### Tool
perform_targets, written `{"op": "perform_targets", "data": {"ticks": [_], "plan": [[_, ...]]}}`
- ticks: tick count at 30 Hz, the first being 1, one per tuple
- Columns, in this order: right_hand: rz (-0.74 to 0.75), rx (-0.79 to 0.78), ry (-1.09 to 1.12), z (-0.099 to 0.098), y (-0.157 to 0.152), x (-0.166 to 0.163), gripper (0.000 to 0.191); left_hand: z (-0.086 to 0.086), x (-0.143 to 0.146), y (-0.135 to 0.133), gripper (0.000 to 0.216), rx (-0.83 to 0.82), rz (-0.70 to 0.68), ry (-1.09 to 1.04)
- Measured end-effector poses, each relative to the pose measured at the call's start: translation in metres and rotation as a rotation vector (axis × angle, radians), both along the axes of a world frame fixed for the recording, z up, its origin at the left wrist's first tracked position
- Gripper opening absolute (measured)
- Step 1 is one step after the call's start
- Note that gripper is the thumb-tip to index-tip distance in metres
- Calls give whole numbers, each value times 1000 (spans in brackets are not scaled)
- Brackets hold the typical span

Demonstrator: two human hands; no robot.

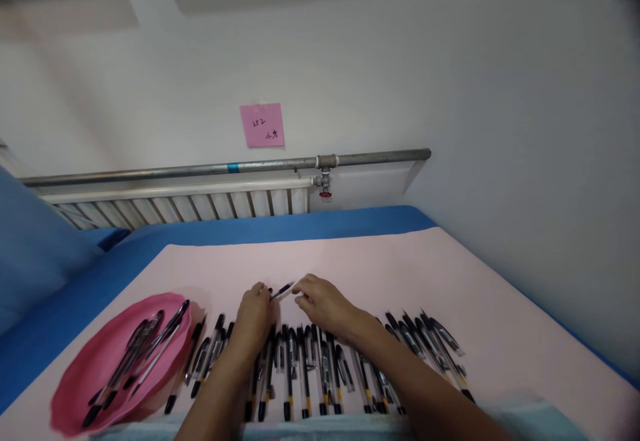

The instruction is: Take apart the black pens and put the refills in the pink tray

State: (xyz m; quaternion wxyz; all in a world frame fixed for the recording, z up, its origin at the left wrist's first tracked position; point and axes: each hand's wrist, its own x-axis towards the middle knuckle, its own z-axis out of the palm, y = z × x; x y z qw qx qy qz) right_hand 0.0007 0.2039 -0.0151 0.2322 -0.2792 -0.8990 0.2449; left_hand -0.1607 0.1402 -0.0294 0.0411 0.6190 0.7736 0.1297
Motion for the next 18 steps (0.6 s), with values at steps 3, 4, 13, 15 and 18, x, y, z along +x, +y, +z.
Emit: {"op": "perform_targets", "data": {"ticks": [3,4,13,15,18], "plan": [[-4,-1,-7,0,0,0,24,-2,-3,0,19,1,36,-12],[-3,-1,-10,0,0,0,24,-3,-4,-1,18,8,48,-22],[-53,-103,81,7,-2,-1,20,13,-5,-6,14,183,101,-301],[-126,-312,196,12,-4,-4,21,19,1,-6,13,259,63,-633],[-138,-700,359,19,-6,-8,26,26,16,-8,15,326,-25,-1129]]}}
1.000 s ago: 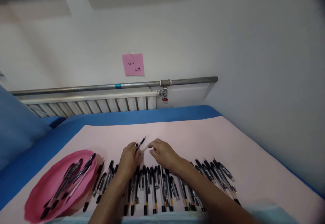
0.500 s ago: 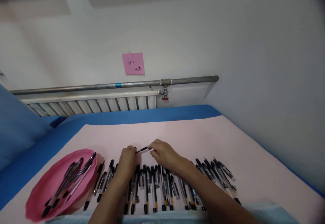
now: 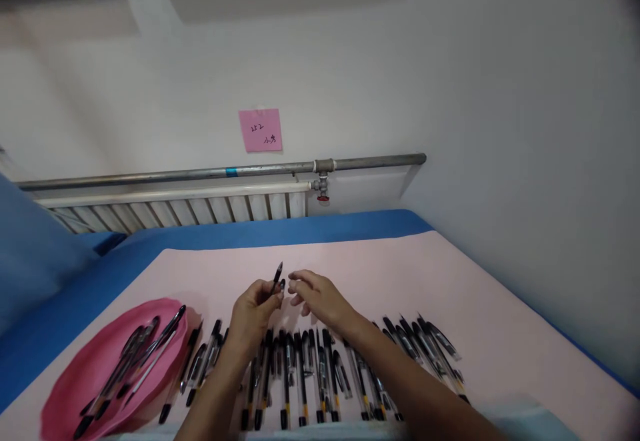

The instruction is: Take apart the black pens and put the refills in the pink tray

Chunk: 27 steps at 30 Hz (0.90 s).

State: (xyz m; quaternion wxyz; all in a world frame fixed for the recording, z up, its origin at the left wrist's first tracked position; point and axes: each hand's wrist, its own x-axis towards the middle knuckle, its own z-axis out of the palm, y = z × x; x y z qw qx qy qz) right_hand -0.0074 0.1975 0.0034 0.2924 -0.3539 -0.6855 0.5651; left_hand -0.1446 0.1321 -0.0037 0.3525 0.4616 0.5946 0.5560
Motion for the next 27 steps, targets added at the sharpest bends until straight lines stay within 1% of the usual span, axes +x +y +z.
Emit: {"op": "perform_targets", "data": {"ticks": [1,2,5,9,12,15,17,19,21,24,27], "plan": [[26,-67,41,2,-1,-1,26,2,6,-1,14,17,-16,-54],[49,-97,70,4,-2,-2,25,3,11,-2,13,28,-22,-70],[69,-101,125,11,-6,-2,24,7,22,-7,10,67,15,-28],[54,-113,196,23,-16,-1,26,17,23,-18,11,121,33,-17],[-72,-102,222,34,-24,9,29,26,22,-29,16,104,8,-96],[-231,-69,269,45,-30,33,31,30,29,-44,29,13,-64,-177],[-341,-59,345,50,-35,52,32,32,39,-57,39,-59,-126,-209],[-429,-54,425,50,-44,69,32,33,53,-72,46,-139,-210,-264],[-467,-49,475,45,-54,80,33,35,69,-86,49,-227,-305,-338],[-452,-54,508,32,-71,85,33,38,89,-99,49,-335,-408,-416],[-404,-61,529,24,-81,86,32,38,101,-100,47,-373,-419,-428]]}}
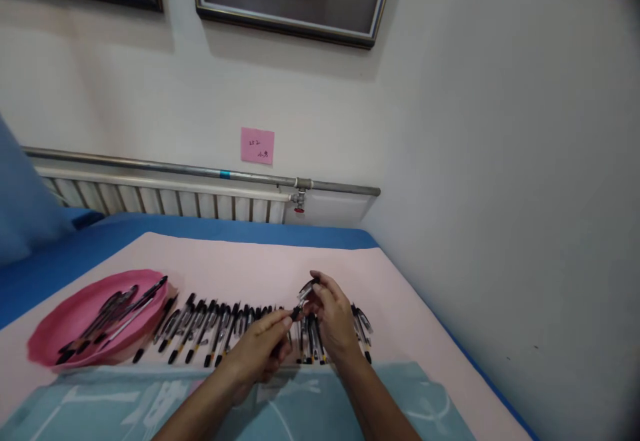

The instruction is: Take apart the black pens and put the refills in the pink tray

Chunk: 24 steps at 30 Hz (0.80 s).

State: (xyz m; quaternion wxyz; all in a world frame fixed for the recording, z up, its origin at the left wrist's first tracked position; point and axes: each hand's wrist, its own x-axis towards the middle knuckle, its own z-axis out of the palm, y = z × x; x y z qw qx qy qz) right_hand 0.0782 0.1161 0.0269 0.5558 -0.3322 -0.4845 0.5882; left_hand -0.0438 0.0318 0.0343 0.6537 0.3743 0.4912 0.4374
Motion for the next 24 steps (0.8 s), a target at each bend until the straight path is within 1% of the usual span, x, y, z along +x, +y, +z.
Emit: {"op": "perform_targets", "data": {"ticks": [2,6,12,18,21,24], "plan": [[-4,38,-6,-1,-1,3,32,0,4,3,46,-5,-2,6],[-103,113,-35,-1,6,17,30,3,7,8,48,-27,-9,31],[-75,108,-144,1,5,25,29,9,13,18,48,-9,-38,52],[-185,143,-134,3,7,30,29,6,13,25,44,6,-100,60],[-153,137,-170,2,7,30,28,3,11,26,43,3,-88,58],[-73,152,-254,2,3,25,28,-4,8,26,44,-12,-68,62]]}}
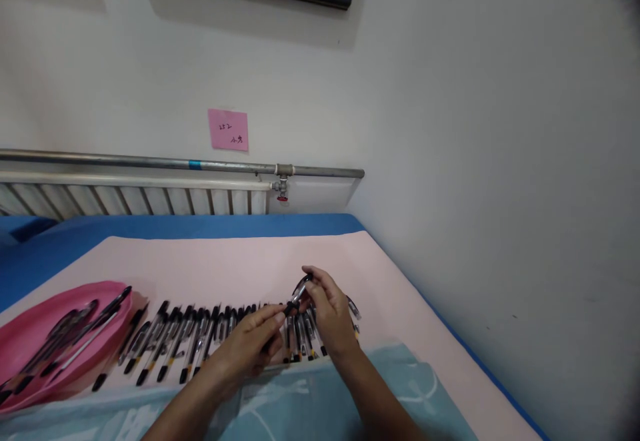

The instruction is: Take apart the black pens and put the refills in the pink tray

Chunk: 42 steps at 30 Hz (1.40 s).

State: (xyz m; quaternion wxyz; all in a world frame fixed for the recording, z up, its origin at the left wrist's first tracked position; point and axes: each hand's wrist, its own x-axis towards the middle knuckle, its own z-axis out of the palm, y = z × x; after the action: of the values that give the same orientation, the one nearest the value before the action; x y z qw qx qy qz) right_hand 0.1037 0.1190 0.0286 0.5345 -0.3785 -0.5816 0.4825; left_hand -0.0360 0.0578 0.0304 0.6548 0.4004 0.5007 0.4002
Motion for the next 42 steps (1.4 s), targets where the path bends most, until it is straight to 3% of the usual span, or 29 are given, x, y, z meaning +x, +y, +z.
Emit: {"op": "perform_targets", "data": {"ticks": [3,8,11,14,18,22,26,31,37,40,42], "plan": [[82,-13,-47,-1,-3,-6,26,-9,-4,2,40,-6,-3,-36],[197,-188,39,-7,-3,-11,26,-20,-16,5,31,37,-31,-105],[299,-278,-27,-12,-1,-14,19,-22,-22,5,28,19,-65,-104],[311,-314,-111,-16,-1,-17,12,-25,-25,8,28,38,-92,-71],[290,-311,-185,-17,-1,-21,9,-30,-27,12,27,217,-112,67],[290,-367,-307,-17,-1,-22,21,-31,-30,10,23,336,-91,278],[348,-395,-376,-20,3,-25,35,-31,-31,9,20,324,-47,362],[329,-423,-321,-15,-2,-33,36,-33,-31,8,22,325,-15,446],[278,-457,-266,-17,-8,-40,32,-36,-36,5,28,517,-1,812],[264,-459,-233,-22,-11,-48,33,-35,-36,7,29,510,9,842],[292,-423,-192,-24,-16,-52,31,-30,-38,7,27,510,90,857]]}}
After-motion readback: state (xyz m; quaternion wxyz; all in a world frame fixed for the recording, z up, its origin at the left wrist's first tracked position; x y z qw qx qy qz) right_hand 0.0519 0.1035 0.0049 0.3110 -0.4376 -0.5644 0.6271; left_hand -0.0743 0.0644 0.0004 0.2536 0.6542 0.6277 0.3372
